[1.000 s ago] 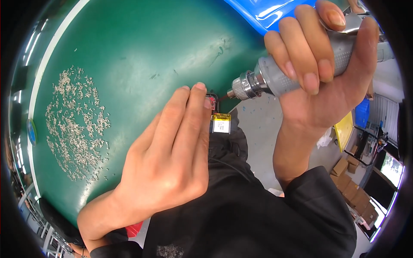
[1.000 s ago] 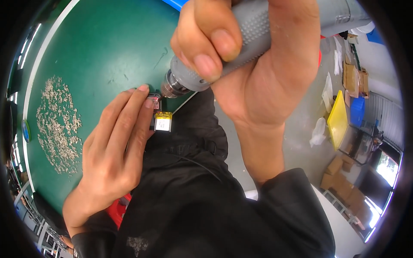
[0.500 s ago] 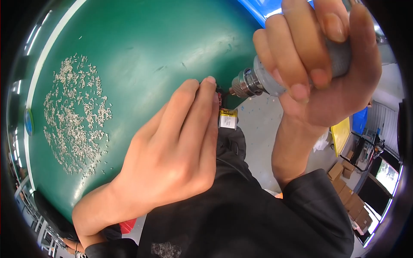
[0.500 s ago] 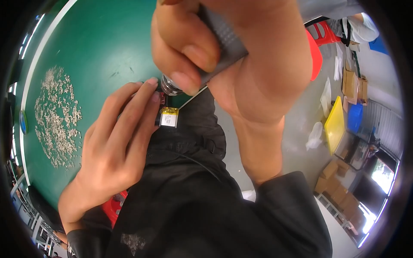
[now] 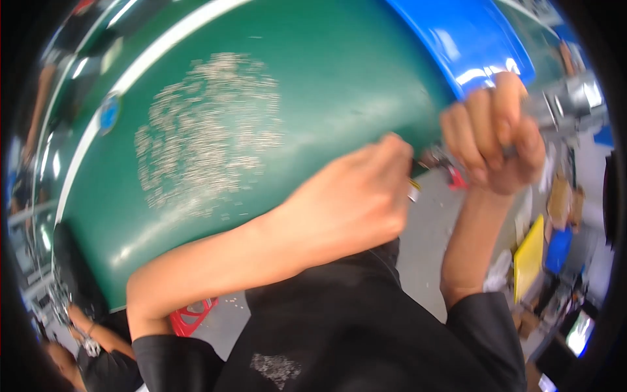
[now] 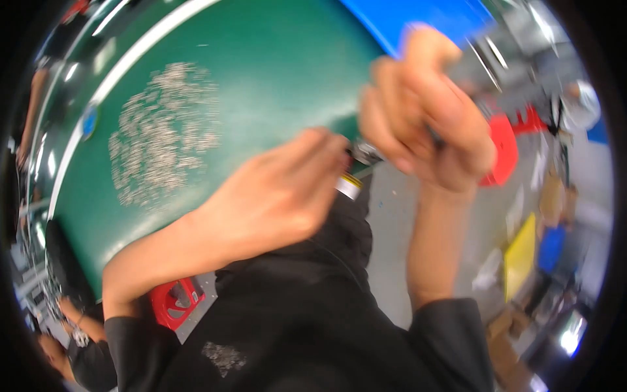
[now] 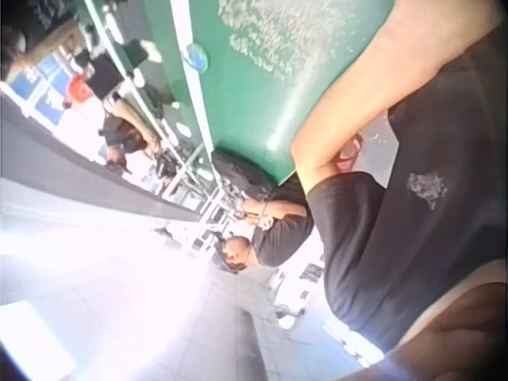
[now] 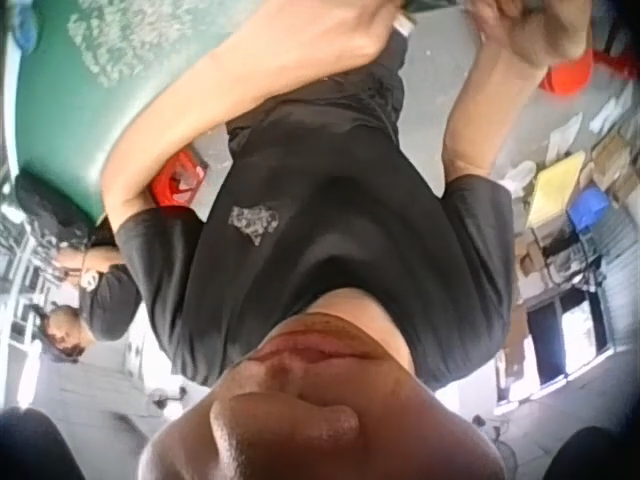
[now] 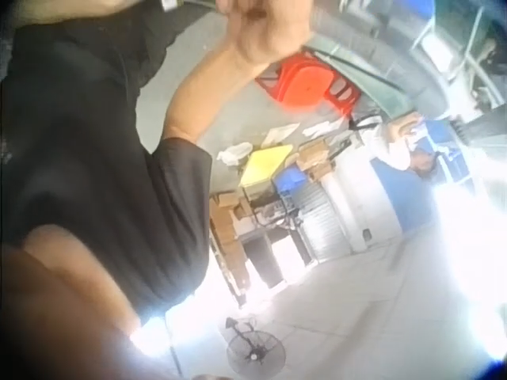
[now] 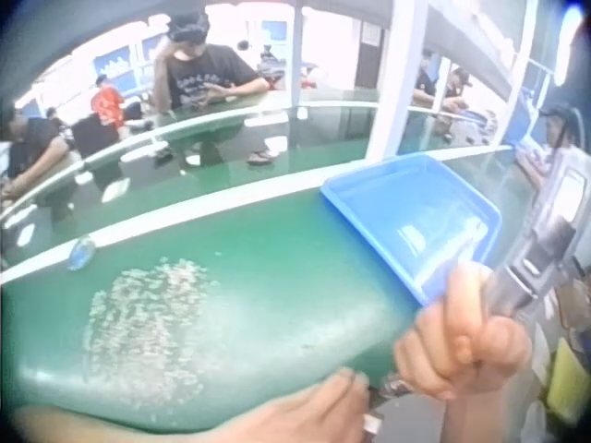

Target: Using an electric screwdriver to assemble small electronic components at a factory workbench.

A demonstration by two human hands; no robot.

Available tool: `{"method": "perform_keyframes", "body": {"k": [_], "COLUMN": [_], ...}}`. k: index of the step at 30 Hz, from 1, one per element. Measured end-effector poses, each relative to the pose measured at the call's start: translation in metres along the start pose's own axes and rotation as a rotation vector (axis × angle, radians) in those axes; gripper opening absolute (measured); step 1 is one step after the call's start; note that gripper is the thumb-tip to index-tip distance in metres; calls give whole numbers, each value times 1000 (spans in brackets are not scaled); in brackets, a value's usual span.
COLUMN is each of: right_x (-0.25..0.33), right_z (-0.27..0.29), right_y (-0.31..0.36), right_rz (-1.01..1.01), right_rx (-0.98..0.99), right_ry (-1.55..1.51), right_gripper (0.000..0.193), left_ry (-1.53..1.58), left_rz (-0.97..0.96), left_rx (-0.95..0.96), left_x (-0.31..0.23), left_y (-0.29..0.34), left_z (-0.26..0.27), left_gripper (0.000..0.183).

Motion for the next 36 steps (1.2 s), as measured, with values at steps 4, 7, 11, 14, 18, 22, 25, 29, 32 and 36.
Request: {"method": "perform_keyframes", "body": {"k": [4,7,11,14,18,22,25,29,32,36], "right_x": [5,13,-13,-27,-45,-47,-49,-50,-50,-49], "right_z": [-2,5,16,17,18,18,17,14,14,15], "right_y": [-2,2,11,16,16,21,25,23,19,21], "right_rz": [97,143,88,59,55,63,56,99,112,121], "right_rx": [31,-48,-317,-360,-428,-439,-442,-442,-449,-456], "right_ry": [-168,-319,-361,-476,-581,-620,-641,-701,-725,-723], "right_gripper": [20,20,17,16,16,16,17,17,17,17], "left_ry": [7,27,-77,-428,-564,-311,-315,-360,-436,-471], "left_rz": [-10,173,723,1090,1119,991,937,870,777,664], "left_rx": [-52,-76,-134,-179,-218,-281,-285,-215,-135,-114], "left_x": [-1,1,30,38,39,62,71,77,75,78], "left_y": [24,66,167,238,252,228,222,215,214,209], "left_z": [10,43,90,117,126,101,93,92,95,90], "left_gripper": [33,36,47,48,43,23,22,22,21,24]}}
Point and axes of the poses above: each hand's wrist, its own y-axis away from the middle knuckle, its own z-axis out of the back of the hand, x = y × z, the point moved 6 cm from there along -y, towards the middle knuckle, and after that the axes turned 1 degree about y, right-handed, at the moved point
